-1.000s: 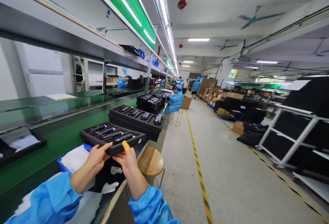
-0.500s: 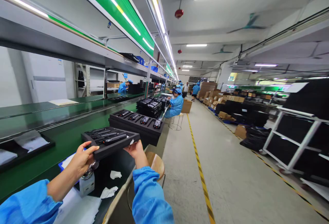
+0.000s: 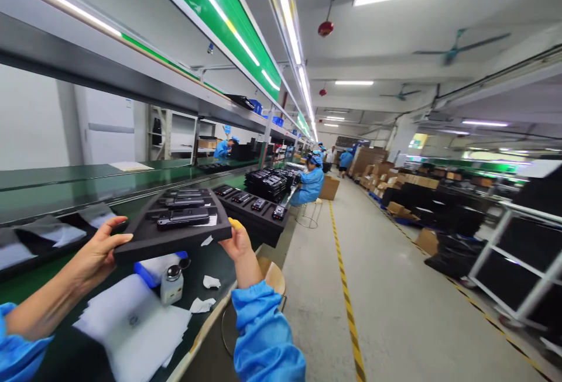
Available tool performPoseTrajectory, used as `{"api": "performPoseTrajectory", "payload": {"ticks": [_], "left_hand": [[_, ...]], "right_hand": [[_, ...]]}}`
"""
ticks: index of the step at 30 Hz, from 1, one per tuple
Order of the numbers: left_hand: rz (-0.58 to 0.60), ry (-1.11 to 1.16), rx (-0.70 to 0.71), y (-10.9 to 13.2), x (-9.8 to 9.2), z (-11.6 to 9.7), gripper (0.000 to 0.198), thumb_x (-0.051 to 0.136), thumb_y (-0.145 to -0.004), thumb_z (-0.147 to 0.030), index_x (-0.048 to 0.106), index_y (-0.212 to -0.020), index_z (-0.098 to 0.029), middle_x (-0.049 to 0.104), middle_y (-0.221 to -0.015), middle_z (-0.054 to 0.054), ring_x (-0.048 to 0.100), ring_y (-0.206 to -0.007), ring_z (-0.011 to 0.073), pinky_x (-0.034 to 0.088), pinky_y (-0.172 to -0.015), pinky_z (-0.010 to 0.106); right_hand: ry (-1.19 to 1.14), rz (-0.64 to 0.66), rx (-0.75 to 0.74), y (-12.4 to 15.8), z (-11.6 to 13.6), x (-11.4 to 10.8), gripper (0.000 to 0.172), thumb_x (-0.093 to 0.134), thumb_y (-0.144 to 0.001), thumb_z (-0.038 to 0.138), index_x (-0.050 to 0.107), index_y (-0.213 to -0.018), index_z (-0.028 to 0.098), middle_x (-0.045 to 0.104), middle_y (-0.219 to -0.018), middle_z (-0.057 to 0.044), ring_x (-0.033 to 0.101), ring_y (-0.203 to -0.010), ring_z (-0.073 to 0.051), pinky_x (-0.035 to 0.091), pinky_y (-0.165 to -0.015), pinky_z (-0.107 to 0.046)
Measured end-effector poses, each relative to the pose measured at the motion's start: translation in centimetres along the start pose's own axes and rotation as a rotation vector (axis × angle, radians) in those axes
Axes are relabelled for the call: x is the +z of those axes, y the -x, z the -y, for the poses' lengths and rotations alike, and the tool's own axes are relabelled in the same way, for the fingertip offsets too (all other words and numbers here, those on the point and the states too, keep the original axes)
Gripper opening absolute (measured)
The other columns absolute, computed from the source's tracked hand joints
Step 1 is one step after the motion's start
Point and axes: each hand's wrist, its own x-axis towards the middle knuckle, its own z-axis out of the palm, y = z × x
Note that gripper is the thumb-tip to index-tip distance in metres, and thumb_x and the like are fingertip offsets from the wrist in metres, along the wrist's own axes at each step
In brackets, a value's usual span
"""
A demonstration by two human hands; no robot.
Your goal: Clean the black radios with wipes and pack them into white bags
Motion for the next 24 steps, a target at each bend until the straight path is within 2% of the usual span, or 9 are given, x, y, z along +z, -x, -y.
{"api": "performPoseTrajectory", "payload": {"ticks": [4, 7, 9, 13, 16, 19, 22, 24], "left_hand": [[-0.006, -0.026, 0.024, 2.9, -4.8, -1.4, 0.075, 0.079, -0.045, -0.020, 0.047, -0.113, -0.027, 0.059, -0.059, -0.010, 0.052, -0.044, 0.0086, 0.040, -0.044, 0.016], [-0.089, -0.078, 0.020, 6.0, -9.9, -2.3, 0.081, 0.085, -0.037, -0.028, 0.048, -0.109, -0.033, 0.064, -0.066, -0.008, 0.058, -0.049, 0.0130, 0.045, -0.048, 0.021], [-0.178, -0.099, 0.007, 9.0, -13.6, -2.8, 0.081, 0.087, -0.034, -0.032, 0.049, -0.106, -0.036, 0.068, -0.071, -0.007, 0.061, -0.055, 0.0165, 0.048, -0.053, 0.025], [-0.414, -0.115, -0.043, 17.2, -19.9, -3.9, 0.079, 0.090, -0.025, -0.036, 0.053, -0.094, -0.037, 0.069, -0.070, -0.006, 0.063, -0.058, 0.0220, 0.050, -0.054, 0.030], [-0.602, -0.140, -0.092, 23.8, -22.7, -4.1, 0.075, 0.090, -0.023, -0.043, 0.053, -0.088, -0.037, 0.069, -0.069, -0.007, 0.064, -0.059, 0.0248, 0.050, -0.054, 0.032], [-0.755, -0.136, -0.149, 29.4, -24.7, -3.3, 0.074, 0.089, -0.020, -0.048, 0.053, -0.084, -0.038, 0.069, -0.066, -0.007, 0.063, -0.059, 0.0265, 0.049, -0.056, 0.035], [-0.863, -0.082, -0.207, 33.3, -26.0, -2.1, 0.072, 0.085, -0.021, -0.051, 0.051, -0.083, -0.038, 0.070, -0.067, -0.006, 0.063, -0.059, 0.0285, 0.048, -0.057, 0.038], [-0.875, -0.086, -0.297, 34.6, -26.1, -1.5, 0.074, 0.084, -0.020, -0.048, 0.050, -0.085, -0.038, 0.069, -0.066, -0.005, 0.063, -0.060, 0.0303, 0.048, -0.058, 0.040]], "right_hand": [[0.058, 0.131, 0.018, 3.0, -1.7, 3.3, 0.013, 0.055, -0.084, 0.029, 0.062, -0.085, 0.018, 0.066, -0.073, 0.003, 0.062, -0.068, -0.012, 0.051, -0.068, -0.027], [0.120, 0.231, 0.103, 5.3, -4.2, 5.7, 0.017, 0.058, -0.079, 0.037, 0.060, -0.082, 0.019, 0.065, -0.067, 0.004, 0.060, -0.059, -0.011, 0.049, -0.060, -0.024], [0.171, 0.290, 0.202, 6.9, -6.9, 7.3, 0.023, 0.066, -0.071, 0.039, 0.058, -0.076, 0.018, 0.062, -0.061, 0.005, 0.055, -0.050, -0.010, 0.045, -0.050, -0.021], [0.235, 0.407, 0.402, 11.6, -14.2, 10.0, 0.039, 0.080, -0.049, 0.026, 0.056, -0.078, 0.018, 0.062, -0.062, 0.005, 0.053, -0.049, -0.008, 0.038, -0.045, -0.017], [0.228, 0.453, 0.525, 16.5, -19.7, 11.3, 0.041, 0.080, -0.049, 0.023, 0.054, -0.081, 0.019, 0.056, -0.058, 0.009, 0.049, -0.049, -0.006, 0.033, -0.045, -0.015], [0.221, 0.477, 0.658, 21.2, -24.3, 11.4, 0.038, 0.078, -0.052, 0.023, 0.050, -0.077, 0.020, 0.054, -0.058, 0.009, 0.046, -0.050, -0.004, 0.032, -0.047, -0.015], [0.245, 0.507, 0.807, 24.6, -28.2, 10.2, 0.040, 0.079, -0.053, 0.031, 0.045, -0.073, 0.022, 0.055, -0.062, 0.008, 0.051, -0.054, -0.007, 0.038, -0.051, -0.018], [0.360, 0.561, 0.892, 25.8, -30.1, 8.8, 0.042, 0.077, -0.055, 0.041, 0.043, -0.071, 0.024, 0.056, -0.063, 0.008, 0.055, -0.057, -0.010, 0.042, -0.053, -0.021]]}}
